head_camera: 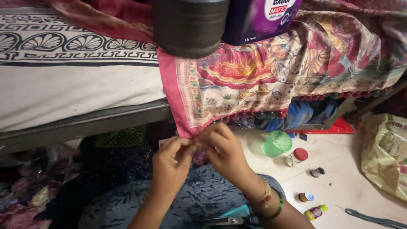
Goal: Repairing or adding decorative pom-poms to the edge of a patterned fabric using scissors and thread.
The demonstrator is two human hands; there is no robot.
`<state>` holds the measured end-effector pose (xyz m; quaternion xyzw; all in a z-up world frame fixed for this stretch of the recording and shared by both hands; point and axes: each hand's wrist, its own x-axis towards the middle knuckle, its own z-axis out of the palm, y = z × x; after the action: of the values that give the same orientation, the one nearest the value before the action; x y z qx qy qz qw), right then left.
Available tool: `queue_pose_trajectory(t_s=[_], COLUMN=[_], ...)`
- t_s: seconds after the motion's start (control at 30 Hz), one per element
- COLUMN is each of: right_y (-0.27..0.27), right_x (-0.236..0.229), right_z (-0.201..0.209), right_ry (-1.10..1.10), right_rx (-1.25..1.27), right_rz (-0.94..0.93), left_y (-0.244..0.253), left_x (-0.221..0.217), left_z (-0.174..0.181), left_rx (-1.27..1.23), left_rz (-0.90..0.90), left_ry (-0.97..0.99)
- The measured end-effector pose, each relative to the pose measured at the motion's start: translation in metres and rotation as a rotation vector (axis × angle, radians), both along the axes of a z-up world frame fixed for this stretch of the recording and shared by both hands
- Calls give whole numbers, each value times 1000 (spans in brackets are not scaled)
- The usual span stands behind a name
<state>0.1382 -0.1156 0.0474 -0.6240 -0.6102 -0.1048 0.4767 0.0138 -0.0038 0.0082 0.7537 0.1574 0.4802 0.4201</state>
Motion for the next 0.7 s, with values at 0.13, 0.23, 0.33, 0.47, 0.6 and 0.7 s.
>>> queue_pose_trajectory(t_s=[0.13, 0.23, 0.33, 0.47, 0.6, 0.7], right_y=[10, 14, 13, 13, 12, 2], right_x=[-5, -4, -8, -11, -9, -4], right_z=[-3, -10, 2, 7, 15, 15], right_ry=[274, 212, -297, -466, -336, -165], right_rx=[-45, -49, 136, 95, 48, 46], right_rz=[153, 18, 54, -11, -2, 55], left_y=[7, 9, 11, -1, -11, -1], left_x=[-2, -1, -3, -11, -15, -10], left_z=[-10, -17, -13, 5, 33, 31], left_rx=[-290, -572, -595, -206, 447, 455], left_rz=[-96, -144, -153, 45, 325, 237], left_ry=[-6, 22, -53, -74, 104, 104])
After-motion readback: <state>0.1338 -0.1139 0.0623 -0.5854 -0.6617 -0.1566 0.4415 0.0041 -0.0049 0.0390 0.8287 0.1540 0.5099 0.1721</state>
